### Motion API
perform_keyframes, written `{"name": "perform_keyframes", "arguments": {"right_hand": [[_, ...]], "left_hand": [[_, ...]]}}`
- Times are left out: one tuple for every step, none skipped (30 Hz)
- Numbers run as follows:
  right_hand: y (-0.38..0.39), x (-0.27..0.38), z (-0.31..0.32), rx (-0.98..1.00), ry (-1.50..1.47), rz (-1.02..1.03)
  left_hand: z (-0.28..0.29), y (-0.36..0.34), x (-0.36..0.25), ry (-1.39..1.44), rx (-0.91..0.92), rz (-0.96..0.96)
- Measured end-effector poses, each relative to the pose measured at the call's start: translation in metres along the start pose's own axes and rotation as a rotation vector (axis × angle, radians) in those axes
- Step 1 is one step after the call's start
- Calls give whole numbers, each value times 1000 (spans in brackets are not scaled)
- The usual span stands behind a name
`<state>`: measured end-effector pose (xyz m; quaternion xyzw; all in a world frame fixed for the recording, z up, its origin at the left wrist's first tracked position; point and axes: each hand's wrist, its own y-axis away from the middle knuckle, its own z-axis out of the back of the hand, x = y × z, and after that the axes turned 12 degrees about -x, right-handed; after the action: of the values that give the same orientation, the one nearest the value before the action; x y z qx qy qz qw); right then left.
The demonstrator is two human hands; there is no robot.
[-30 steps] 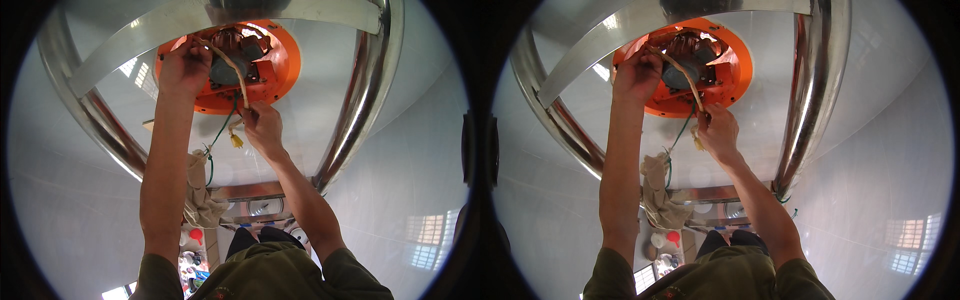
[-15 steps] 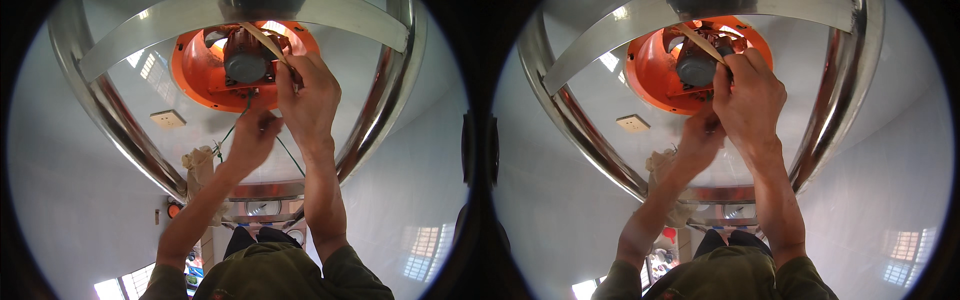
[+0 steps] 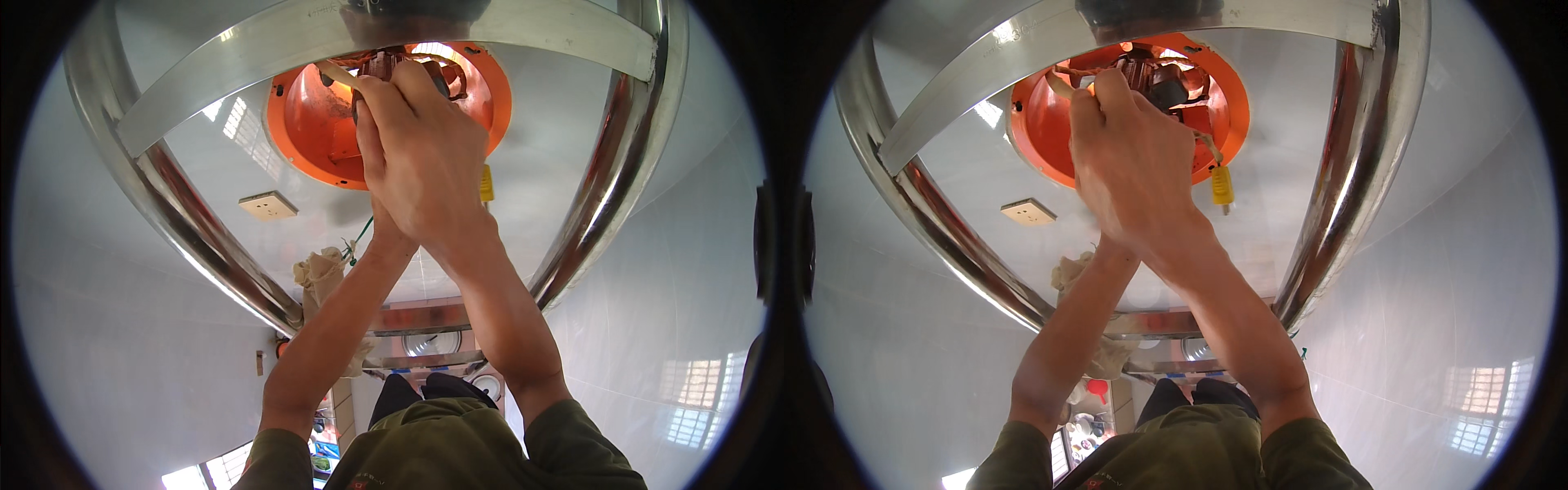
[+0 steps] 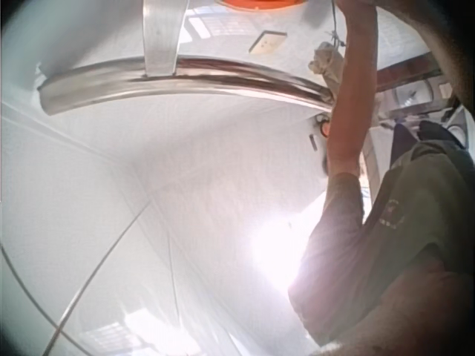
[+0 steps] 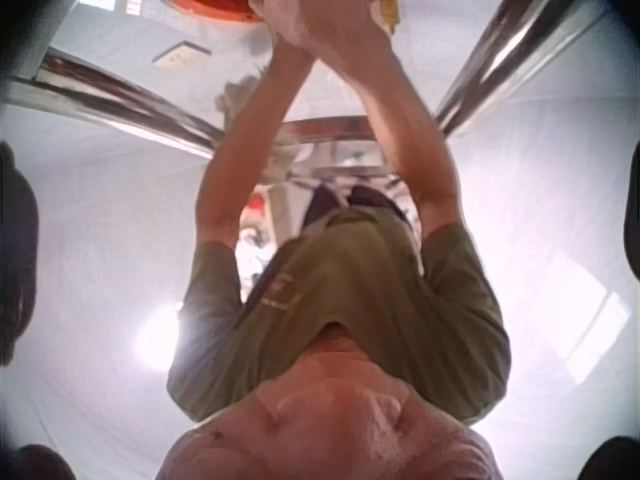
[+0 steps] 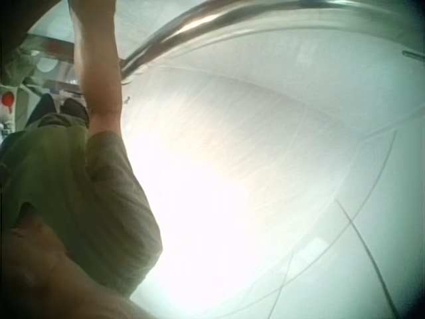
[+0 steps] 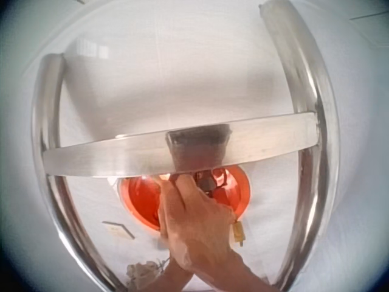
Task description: The person stands on a ladder and works on the wiring of an orange ceiling fan. They use a cloth to wipe the fan housing and motor, then connect and adjust wires within the ceiling mount. The person continues to secure the wiring and reposition the fan housing throughout the clip.
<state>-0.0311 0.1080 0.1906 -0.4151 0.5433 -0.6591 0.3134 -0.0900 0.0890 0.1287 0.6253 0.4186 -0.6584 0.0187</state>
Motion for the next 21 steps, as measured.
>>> {"name": "perform_keyframes", "arguments": {"right_hand": [[3,2,3,-65,-70,3],[6,8,11,-103,-148,-21],[12,12,24,-141,-226,-46],[18,9,39,-141,-250,-84],[23,8,54,-145,-283,-124],[32,3,65,-121,-249,-180],[40,1,76,-96,-223,-237],[52,-4,83,-102,-204,-324],[62,-9,86,-144,-176,-319],[74,-16,90,-163,-172,-350],[84,-23,91,-181,-168,-380],[89,-26,91,-177,-168,-437],[93,-29,91,-171,-169,-495],[97,-29,91,-164,-170,-552],[98,-31,87,-162,-233,-658],[95,-31,78,-165,-295,-760],[90,-32,69,-168,-358,-862],[85,-28,59,-142,-401,-912],[77,-28,51,-113,-458,-922],[68,-27,42,-103,-472,-925],[59,-27,33,-93,-494,-929]], "left_hand": [[1,0,0,57,4,41],[7,-2,-2,113,7,88],[8,-5,-6,198,15,149],[4,-8,-9,304,32,222],[-3,-14,-15,399,36,293],[-8,-18,-17,472,11,358],[-15,-21,-22,515,-39,416],[-21,-21,-22,593,-82,479],[-25,-17,-19,640,-98,558],[-28,-16,-18,675,-92,585],[-28,-15,-18,709,-87,611],[-27,-19,-19,730,-59,570],[-24,-27,-19,750,-32,529],[-21,-35,-21,770,-6,488],[-22,-42,-23,753,-54,504],[-24,-51,-31,737,-96,517],[-26,-59,-38,721,-138,530],[-19,-67,-44,655,-184,513],[-17,-75,-44,625,-208,498],[-17,-84,-42,595,-232,483],[-16,-93,-43,561,-257,462]]}}
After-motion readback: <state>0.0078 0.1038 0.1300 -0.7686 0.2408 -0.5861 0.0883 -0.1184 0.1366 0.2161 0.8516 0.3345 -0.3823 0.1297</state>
